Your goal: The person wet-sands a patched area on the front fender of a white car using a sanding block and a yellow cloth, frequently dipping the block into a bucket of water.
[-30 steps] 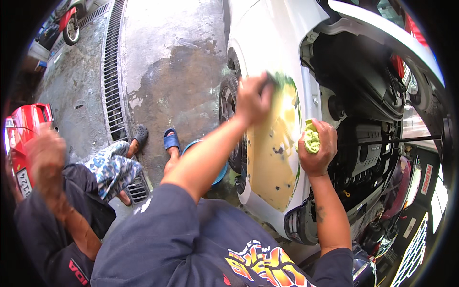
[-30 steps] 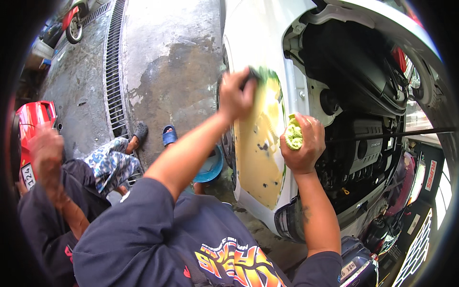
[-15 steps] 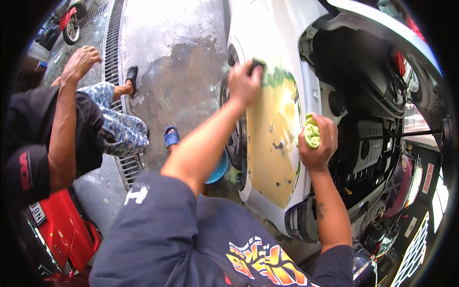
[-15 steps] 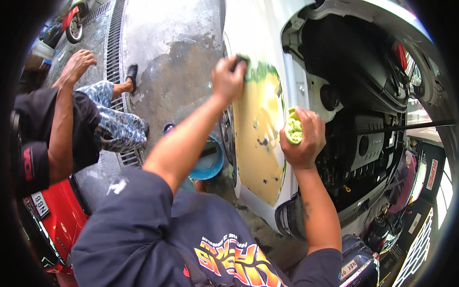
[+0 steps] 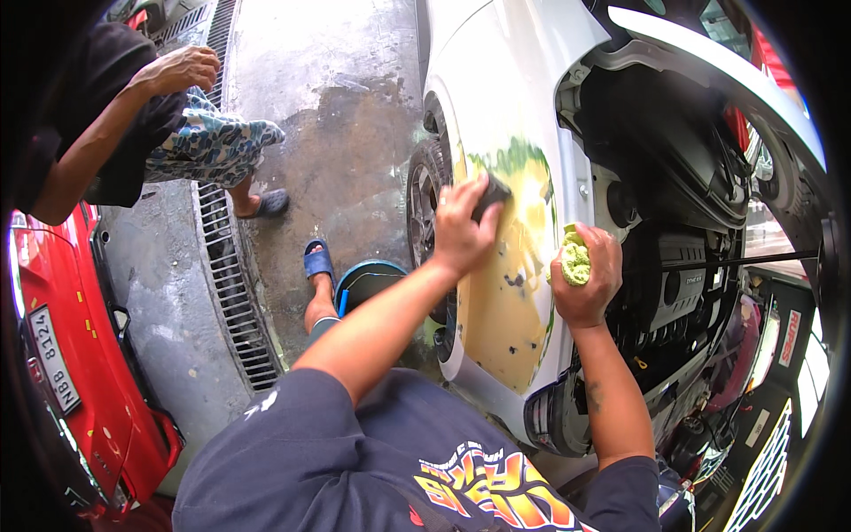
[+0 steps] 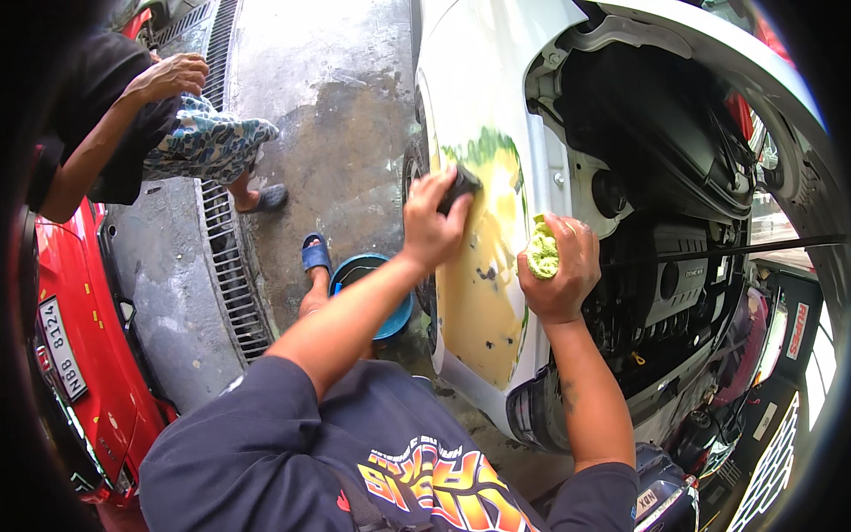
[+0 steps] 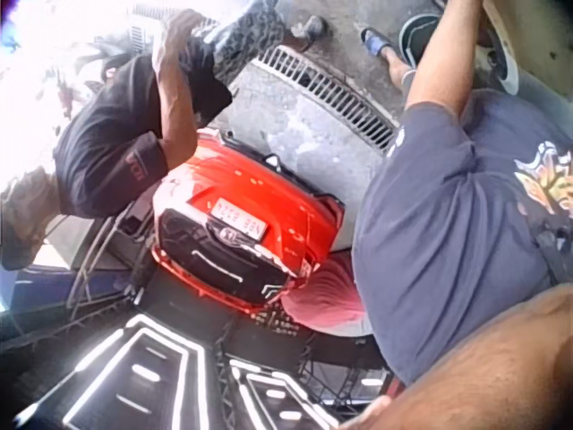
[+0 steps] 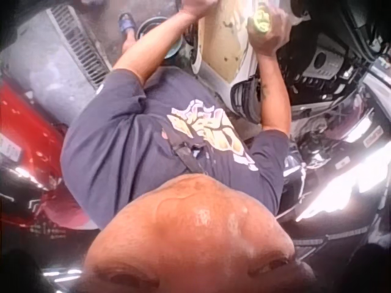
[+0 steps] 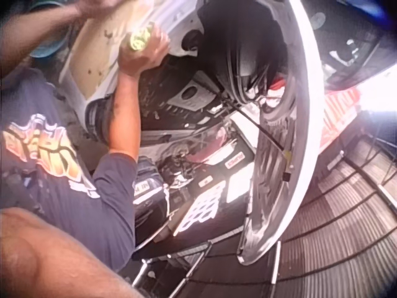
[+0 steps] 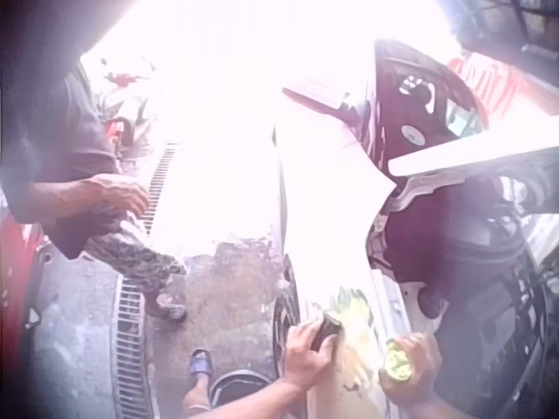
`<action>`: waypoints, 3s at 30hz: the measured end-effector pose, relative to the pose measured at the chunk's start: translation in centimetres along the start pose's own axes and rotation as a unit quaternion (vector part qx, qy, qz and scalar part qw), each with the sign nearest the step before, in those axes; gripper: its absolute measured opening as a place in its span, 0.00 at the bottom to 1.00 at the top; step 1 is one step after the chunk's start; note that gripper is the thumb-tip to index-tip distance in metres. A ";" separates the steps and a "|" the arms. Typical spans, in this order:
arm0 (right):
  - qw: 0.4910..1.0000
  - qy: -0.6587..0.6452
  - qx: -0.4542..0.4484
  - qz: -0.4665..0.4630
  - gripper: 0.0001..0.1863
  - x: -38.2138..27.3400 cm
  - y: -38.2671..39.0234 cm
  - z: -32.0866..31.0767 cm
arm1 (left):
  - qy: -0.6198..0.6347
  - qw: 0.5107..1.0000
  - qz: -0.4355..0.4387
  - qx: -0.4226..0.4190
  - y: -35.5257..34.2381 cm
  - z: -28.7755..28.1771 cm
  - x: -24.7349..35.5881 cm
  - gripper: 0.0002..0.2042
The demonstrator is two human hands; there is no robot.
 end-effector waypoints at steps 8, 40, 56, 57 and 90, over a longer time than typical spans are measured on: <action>1.000 0.006 -0.003 0.001 0.27 -0.7 -0.4 0.3 | -0.020 0.994 -0.102 0.009 -3.5 0.8 -3.6 0.20; 1.000 -0.013 -0.008 -0.010 0.24 -0.4 -0.6 1.0 | -0.028 0.994 -0.104 0.035 -5.9 0.5 -7.8 0.20; 1.000 -0.009 -0.001 -0.020 0.23 -0.4 -0.5 0.4 | -0.017 1.000 -0.013 0.013 -3.4 1.4 -2.2 0.22; 1.000 -0.018 -0.001 -0.024 0.23 -0.7 -0.8 0.6 | -0.026 0.998 -0.059 0.000 -7.5 2.0 -4.4 0.22; 0.976 0.176 -0.081 -0.099 0.09 -1.7 -8.3 6.8 | -0.077 0.995 0.042 -0.044 -1.2 -0.7 -0.1 0.28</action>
Point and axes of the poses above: each hand's wrist, its own y-axis away from the middle knuckle, its own z-axis out of the palm, x = y × z, the point moved 8 cm from there along -y, towards the middle knuckle, and after that the axes turned 2 degrees about x, right-handed, at the moved point
